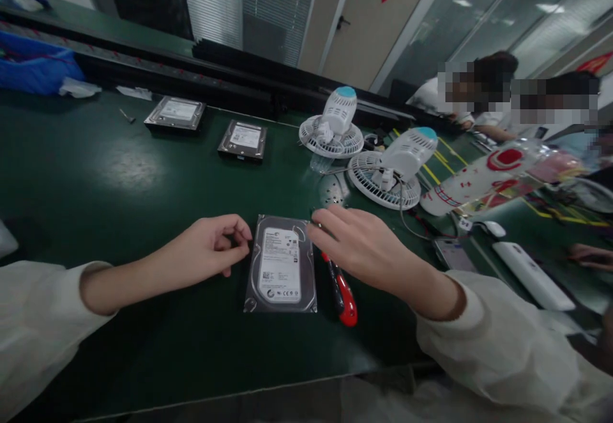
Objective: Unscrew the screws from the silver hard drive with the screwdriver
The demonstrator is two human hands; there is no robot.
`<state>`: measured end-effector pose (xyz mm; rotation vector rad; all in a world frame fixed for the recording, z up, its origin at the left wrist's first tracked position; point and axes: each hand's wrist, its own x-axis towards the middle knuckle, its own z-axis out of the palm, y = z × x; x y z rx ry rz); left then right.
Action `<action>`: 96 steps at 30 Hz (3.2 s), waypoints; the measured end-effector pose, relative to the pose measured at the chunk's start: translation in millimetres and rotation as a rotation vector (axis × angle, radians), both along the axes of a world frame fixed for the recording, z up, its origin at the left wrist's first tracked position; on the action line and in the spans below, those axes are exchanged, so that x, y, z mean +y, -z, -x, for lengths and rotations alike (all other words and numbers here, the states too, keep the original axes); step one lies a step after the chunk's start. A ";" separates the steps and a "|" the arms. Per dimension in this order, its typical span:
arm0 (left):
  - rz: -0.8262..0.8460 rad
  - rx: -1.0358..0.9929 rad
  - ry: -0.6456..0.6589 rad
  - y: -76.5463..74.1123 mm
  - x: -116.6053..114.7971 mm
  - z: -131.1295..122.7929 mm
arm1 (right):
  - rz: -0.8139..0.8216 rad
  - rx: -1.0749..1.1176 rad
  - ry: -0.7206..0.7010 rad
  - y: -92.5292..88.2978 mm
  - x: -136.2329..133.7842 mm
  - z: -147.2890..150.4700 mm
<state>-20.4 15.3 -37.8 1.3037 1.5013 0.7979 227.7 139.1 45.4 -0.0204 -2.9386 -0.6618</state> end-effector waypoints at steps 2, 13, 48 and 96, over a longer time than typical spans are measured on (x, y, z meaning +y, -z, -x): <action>-0.028 0.016 0.006 -1.2 -1.4 -0.7 | -0.050 0.018 0.086 3.3 -6.6 -24.0; -0.127 0.236 0.075 6.3 -5.2 0.5 | -0.101 -0.185 0.036 43.6 -31.7 -51.2; -0.159 0.380 0.014 -2.4 -9.1 -9.5 | 0.814 0.792 0.088 -16.6 -17.3 67.3; -0.127 0.191 0.035 4.0 -2.9 -5.7 | 0.859 0.872 -0.219 2.8 -1.1 84.5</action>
